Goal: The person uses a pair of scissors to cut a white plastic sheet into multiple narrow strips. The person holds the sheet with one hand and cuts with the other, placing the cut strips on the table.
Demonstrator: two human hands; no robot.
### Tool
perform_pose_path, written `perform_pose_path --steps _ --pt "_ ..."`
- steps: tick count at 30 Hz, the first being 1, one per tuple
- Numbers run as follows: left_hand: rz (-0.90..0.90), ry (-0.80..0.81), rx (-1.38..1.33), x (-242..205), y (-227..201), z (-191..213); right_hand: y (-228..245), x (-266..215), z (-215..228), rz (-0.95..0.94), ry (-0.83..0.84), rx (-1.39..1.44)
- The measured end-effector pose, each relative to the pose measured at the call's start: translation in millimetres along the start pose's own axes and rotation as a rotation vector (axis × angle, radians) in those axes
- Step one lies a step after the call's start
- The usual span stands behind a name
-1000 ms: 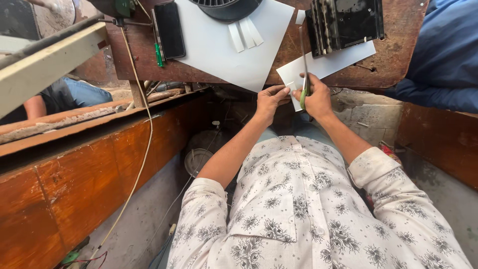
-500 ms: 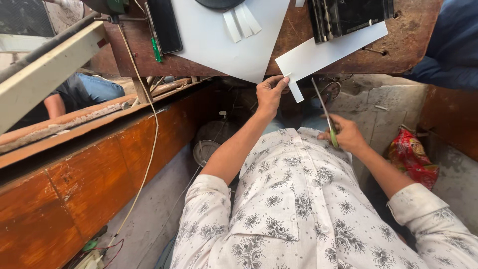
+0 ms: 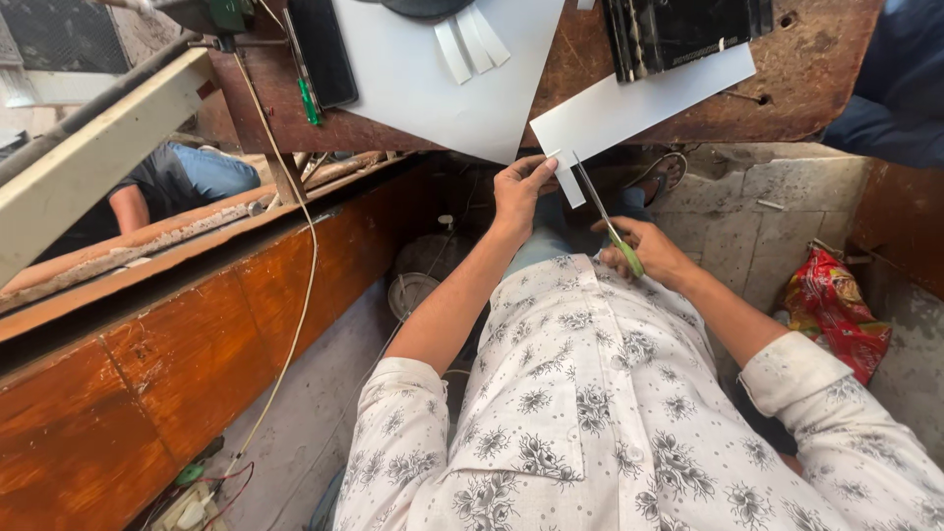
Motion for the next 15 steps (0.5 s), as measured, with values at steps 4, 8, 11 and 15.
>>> perform_pose_path --steps 4,8,11,15 --pt "0.036 -0.016 0.017 -4.0 -0.4 -0.8 9.5 2.7 -2.8 0.008 0.002 0.003" --pt "0.017 -0.009 0.022 -4.4 -4.9 -2.3 16.9 3.7 -5.6 -0.004 -0.001 0.008" --pt "0.024 -0.014 0.030 -5.8 -4.2 -1.8 20.3 5.8 -9.2 0.010 -0.007 0.012" --pt "0.013 -0.011 0.036 -4.8 -4.7 -2.0 23.4 9.5 -11.5 0.029 -0.009 0.039"
Point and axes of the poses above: each hand's wrist, its own x-axis towards the middle knuckle, its own z-axis out of the back of the hand, y = z × x, the point moved 5 cm from there along x, towards the middle knuckle, and after that the axes turned 8 degrees about y, right-handed, at the moved point
